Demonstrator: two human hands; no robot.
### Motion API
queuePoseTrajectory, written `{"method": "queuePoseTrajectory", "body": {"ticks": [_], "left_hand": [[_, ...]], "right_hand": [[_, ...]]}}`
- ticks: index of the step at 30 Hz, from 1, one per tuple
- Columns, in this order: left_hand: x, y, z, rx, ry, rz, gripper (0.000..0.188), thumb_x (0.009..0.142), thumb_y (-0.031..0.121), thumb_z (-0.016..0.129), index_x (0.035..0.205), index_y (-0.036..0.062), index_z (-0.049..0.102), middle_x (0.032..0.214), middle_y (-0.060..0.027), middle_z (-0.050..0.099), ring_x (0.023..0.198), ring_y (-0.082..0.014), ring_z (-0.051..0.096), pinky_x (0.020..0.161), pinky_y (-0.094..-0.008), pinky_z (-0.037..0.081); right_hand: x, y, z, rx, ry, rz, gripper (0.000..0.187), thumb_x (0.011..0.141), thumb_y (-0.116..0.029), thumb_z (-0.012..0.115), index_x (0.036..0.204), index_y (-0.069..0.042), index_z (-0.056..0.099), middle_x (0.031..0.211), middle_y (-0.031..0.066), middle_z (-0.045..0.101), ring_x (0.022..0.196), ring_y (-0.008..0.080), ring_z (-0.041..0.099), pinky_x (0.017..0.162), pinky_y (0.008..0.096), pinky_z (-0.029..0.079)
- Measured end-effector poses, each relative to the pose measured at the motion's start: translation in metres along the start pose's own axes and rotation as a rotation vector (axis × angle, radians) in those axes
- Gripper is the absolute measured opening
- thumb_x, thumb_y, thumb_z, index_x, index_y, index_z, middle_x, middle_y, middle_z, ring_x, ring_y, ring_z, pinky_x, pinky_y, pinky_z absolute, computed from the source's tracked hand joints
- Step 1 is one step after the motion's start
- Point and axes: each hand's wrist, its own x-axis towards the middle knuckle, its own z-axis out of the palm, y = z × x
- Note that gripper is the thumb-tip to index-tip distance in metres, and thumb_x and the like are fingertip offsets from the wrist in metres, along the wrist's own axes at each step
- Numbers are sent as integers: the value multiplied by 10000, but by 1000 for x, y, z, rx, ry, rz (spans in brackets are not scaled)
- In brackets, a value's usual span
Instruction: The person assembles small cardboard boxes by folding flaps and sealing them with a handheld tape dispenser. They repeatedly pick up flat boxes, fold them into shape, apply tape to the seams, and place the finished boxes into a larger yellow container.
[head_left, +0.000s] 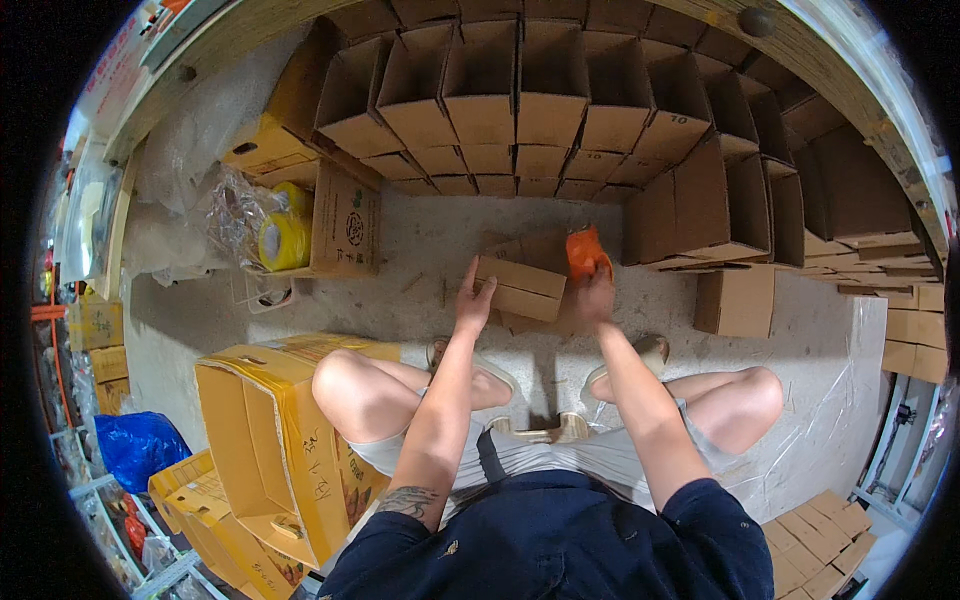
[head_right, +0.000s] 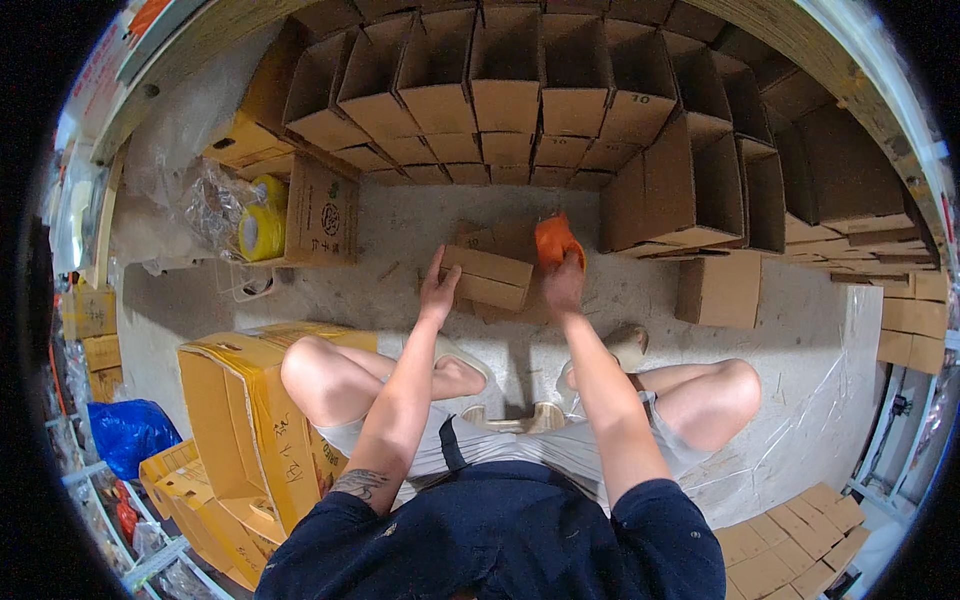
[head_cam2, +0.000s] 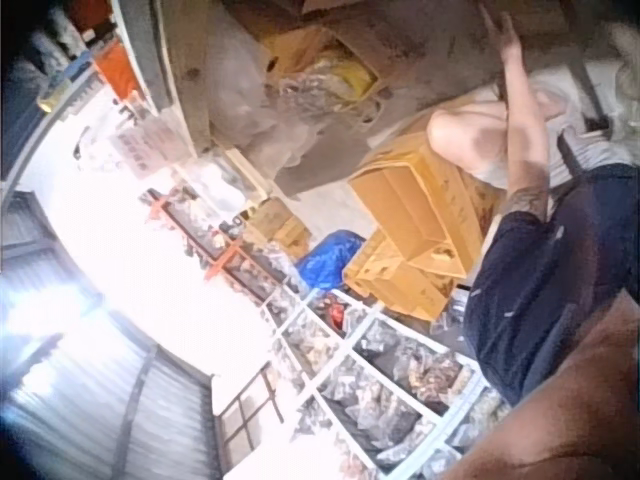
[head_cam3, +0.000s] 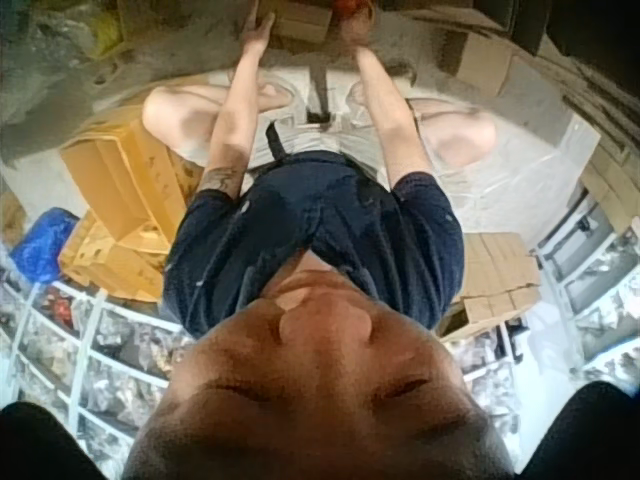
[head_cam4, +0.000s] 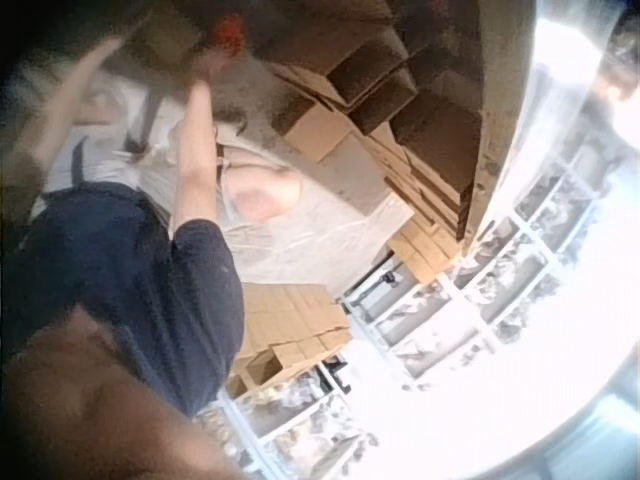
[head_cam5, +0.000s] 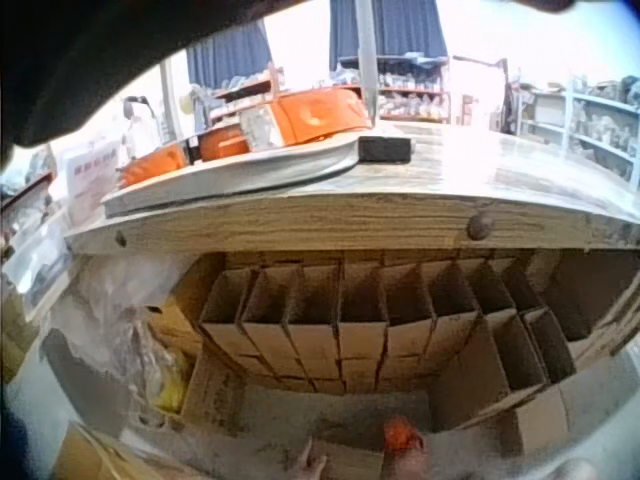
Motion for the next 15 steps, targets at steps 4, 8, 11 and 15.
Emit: {"method": "queuePoseTrajectory", "body": {"ticks": [4,8,11,15], "left_hand": [[4,-19,3,-34,8,-33,672,942,327,679,1527,166,391,1447,-142,539,1326,-263,520,1063,-352,423],[15,-41,4,115,85,-91,603,918,285,682,1464,130,479,1354,-145,617,1232,-273,599,1002,-357,468],[29,-50,-1,88,65,-191,516,902,259,677,1377,91,568,1235,-136,684,1130,-264,655,937,-354,495],[34,-37,-18,-204,236,-241,440,893,315,683,1244,51,647,1017,-77,733,932,-212,687,826,-347,515]], "right_hand": [[4,-46,-69,694,-195,75,480,822,-202,729,1201,18,533,1076,197,680,1006,362,665,887,437,517],[-9,-105,-116,192,-616,-97,764,614,-432,869,1181,-20,567,1078,199,690,1010,350,677,892,416,532],[-20,-139,-105,-201,-794,-198,740,628,-390,805,1214,-21,544,1087,250,682,1034,408,660,887,453,538],[-15,-140,-93,-315,-726,-257,672,649,-362,769,1183,-19,545,1062,255,683,1012,414,664,866,463,543]]}}
